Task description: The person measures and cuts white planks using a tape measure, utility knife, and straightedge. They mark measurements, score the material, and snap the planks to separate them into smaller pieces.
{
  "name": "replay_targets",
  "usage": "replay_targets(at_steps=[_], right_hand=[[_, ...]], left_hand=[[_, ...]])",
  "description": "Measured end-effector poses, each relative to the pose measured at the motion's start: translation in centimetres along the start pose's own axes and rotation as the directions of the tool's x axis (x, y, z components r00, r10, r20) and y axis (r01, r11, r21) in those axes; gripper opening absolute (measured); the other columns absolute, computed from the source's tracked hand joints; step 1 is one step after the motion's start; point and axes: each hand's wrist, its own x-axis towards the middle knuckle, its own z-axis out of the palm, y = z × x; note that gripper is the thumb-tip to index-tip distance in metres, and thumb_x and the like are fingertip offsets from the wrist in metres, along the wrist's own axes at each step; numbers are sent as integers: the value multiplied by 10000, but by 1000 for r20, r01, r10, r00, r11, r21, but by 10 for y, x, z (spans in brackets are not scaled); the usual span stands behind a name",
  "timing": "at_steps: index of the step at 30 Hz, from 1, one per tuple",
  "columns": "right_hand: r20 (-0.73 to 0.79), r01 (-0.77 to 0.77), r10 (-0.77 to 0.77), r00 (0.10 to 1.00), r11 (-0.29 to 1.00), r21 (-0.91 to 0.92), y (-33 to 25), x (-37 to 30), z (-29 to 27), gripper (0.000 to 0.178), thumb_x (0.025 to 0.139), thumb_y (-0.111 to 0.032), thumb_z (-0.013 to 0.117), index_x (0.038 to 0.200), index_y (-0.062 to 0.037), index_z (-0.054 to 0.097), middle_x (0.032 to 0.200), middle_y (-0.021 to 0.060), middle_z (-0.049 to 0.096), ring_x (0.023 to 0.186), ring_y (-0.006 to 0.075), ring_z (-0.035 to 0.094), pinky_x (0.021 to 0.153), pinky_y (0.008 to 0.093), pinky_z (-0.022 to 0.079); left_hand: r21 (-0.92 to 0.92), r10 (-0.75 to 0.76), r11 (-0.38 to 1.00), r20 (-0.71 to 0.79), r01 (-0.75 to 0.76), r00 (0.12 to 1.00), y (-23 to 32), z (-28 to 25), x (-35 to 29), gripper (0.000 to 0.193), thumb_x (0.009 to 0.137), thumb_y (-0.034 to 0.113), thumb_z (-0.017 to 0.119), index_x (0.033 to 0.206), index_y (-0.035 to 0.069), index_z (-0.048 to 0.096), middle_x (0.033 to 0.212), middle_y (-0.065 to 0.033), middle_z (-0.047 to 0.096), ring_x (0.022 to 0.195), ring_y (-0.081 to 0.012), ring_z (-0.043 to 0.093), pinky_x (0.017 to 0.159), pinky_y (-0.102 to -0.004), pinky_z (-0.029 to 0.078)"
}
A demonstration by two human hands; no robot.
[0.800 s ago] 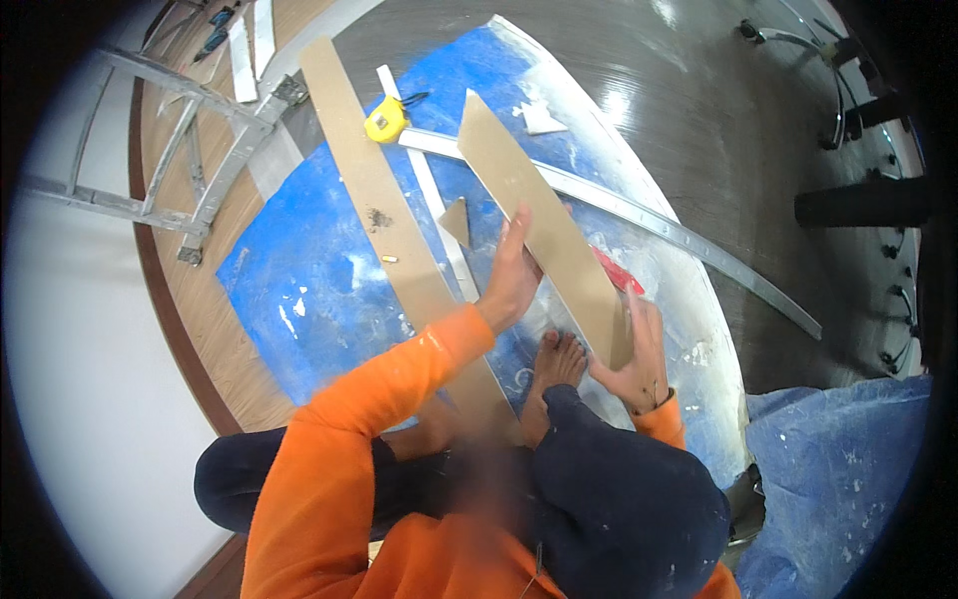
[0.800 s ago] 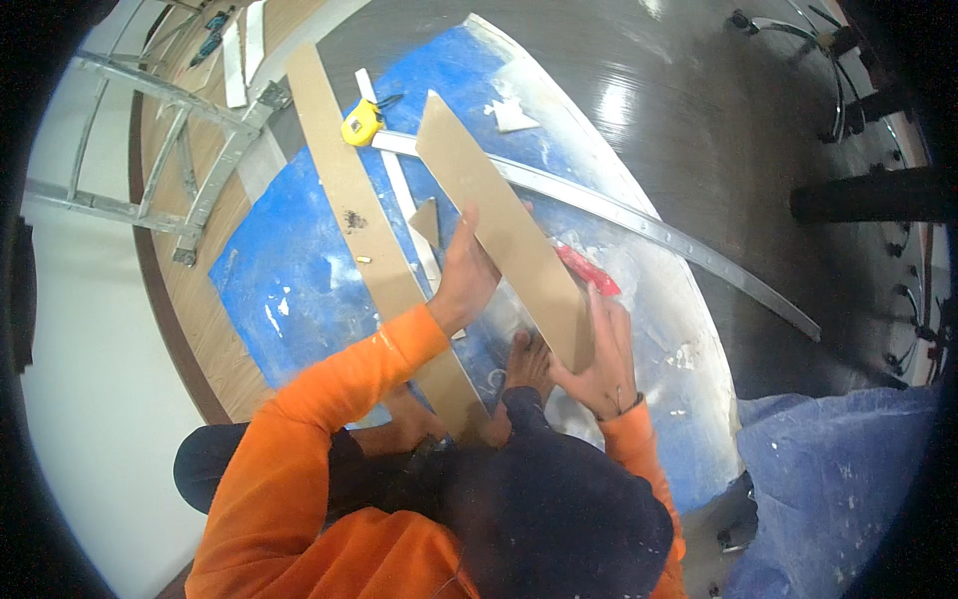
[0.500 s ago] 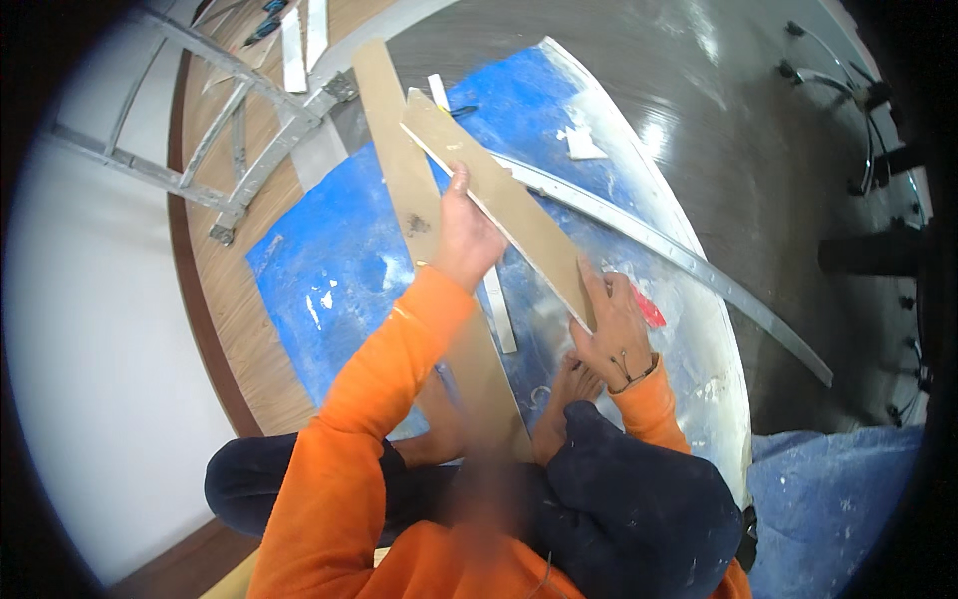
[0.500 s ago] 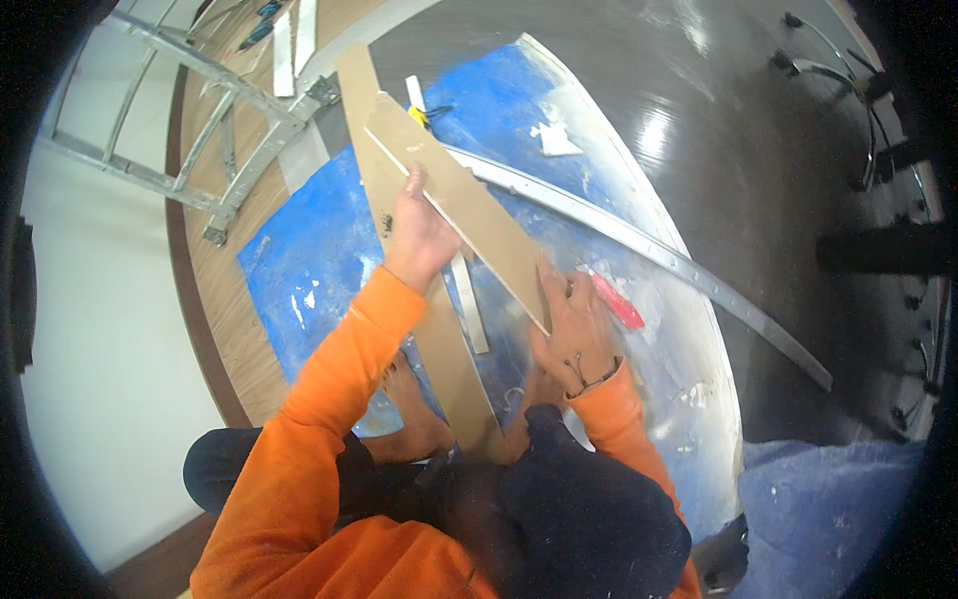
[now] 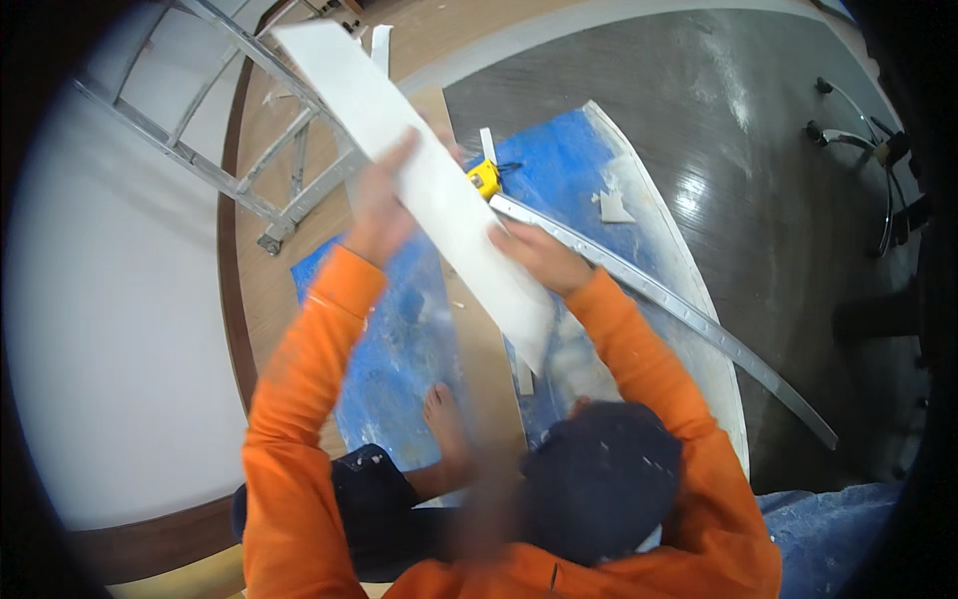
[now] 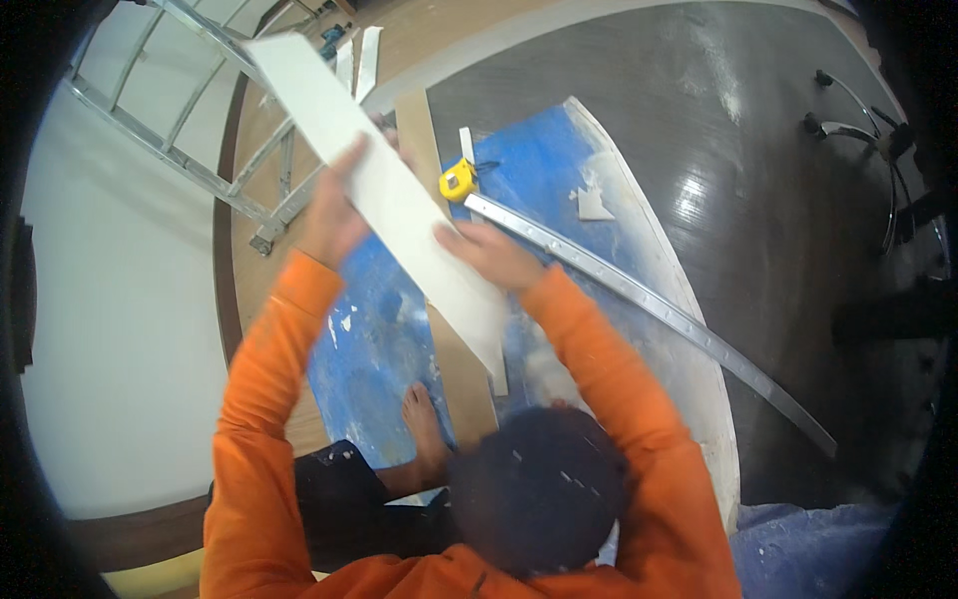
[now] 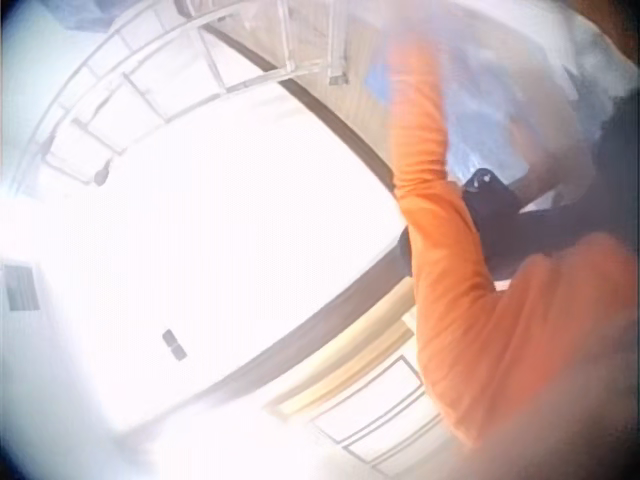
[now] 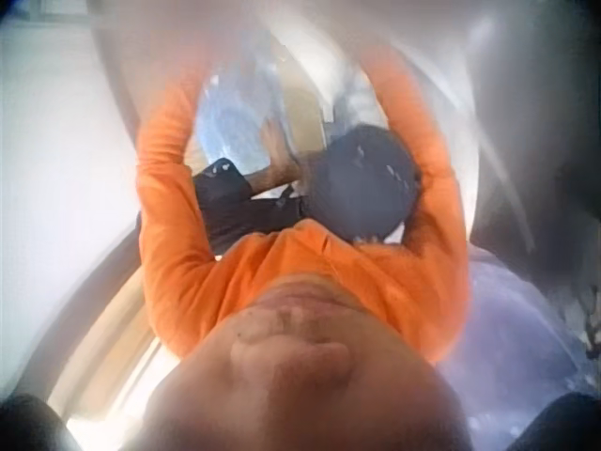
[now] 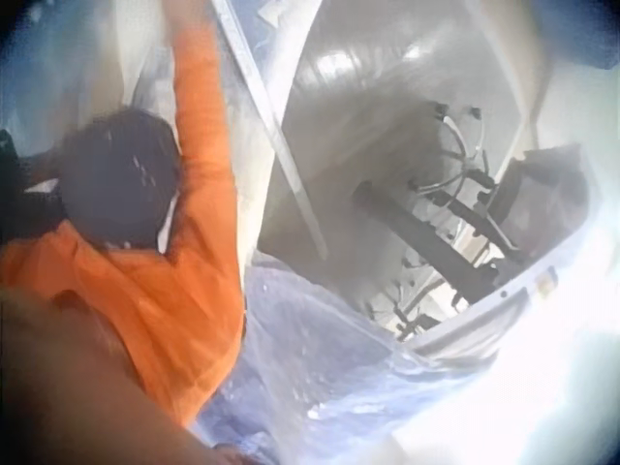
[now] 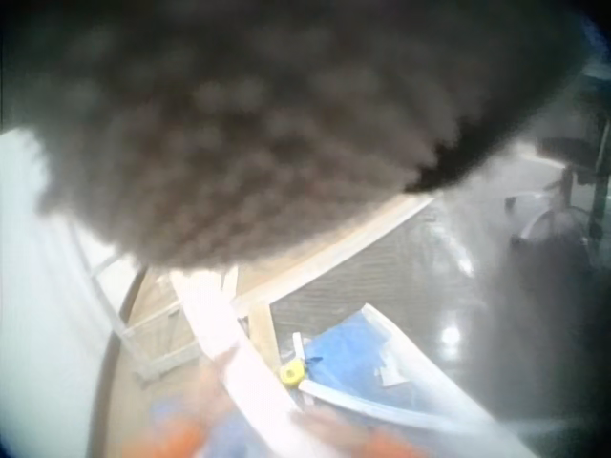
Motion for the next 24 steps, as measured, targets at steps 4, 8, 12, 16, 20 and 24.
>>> replay_targets(at_steps=[4,8,12,16,20,24], right_hand=[[-191,247,-299,935,935,-257,4,23,10,319,1051,-271,582,1255,-34,644,968,34,676,844,101,619,719,265,508],[-285,77,-279,917,825,-559,107,-3,-6,303,999,-208,629,1245,-32,652,919,48,670,791,107,599,718,280,498],[-301,-141,-9,954,869,-473,183,-57,30,296,950,-200,651,1208,-56,670,897,127,698,796,192,656,751,336,532],[-413,-175,-12,910,894,-413,208,-96,44,304,941,-154,646,1227,-55,675,878,92,701,774,154,643,724,314,527],[-541,-254,-90,836,811,-528,199,-121,30,310,941,-133,640,1236,-45,674,855,87,712,744,155,664,719,313,537],[-629,-326,-181,756,729,-602,128,-130,43,310,941,-134,642,1238,-47,671,858,105,724,743,182,690,723,331,550]], left_hand=[[304,-59,952,58,39,997,116,-17,0,506,1001,267,658,1423,42,492,1136,-130,633,1046,-255,689,943,-418,596],[647,-30,750,-178,141,983,162,-5,-14,456,999,308,673,1315,4,549,983,-74,670,817,-196,709,698,-335,625],[770,-194,531,-294,352,936,165,-70,-44,473,982,346,698,1254,-20,571,957,-82,690,754,-198,717,681,-331,631],[701,-408,525,-291,483,866,116,-151,-76,577,951,334,744,1316,-58,531,1093,-147,676,810,-233,746,675,-336,649],[489,-637,589,-209,644,742,54,-246,-88,490,971,333,704,1303,4,558,1114,-119,654,867,-252,719,747,-396,615],[345,-728,619,-84,706,680,9,-299,-75,499,981,323,679,1329,-6,540,1128,-126,649,924,-256,698,774,-425,607]])
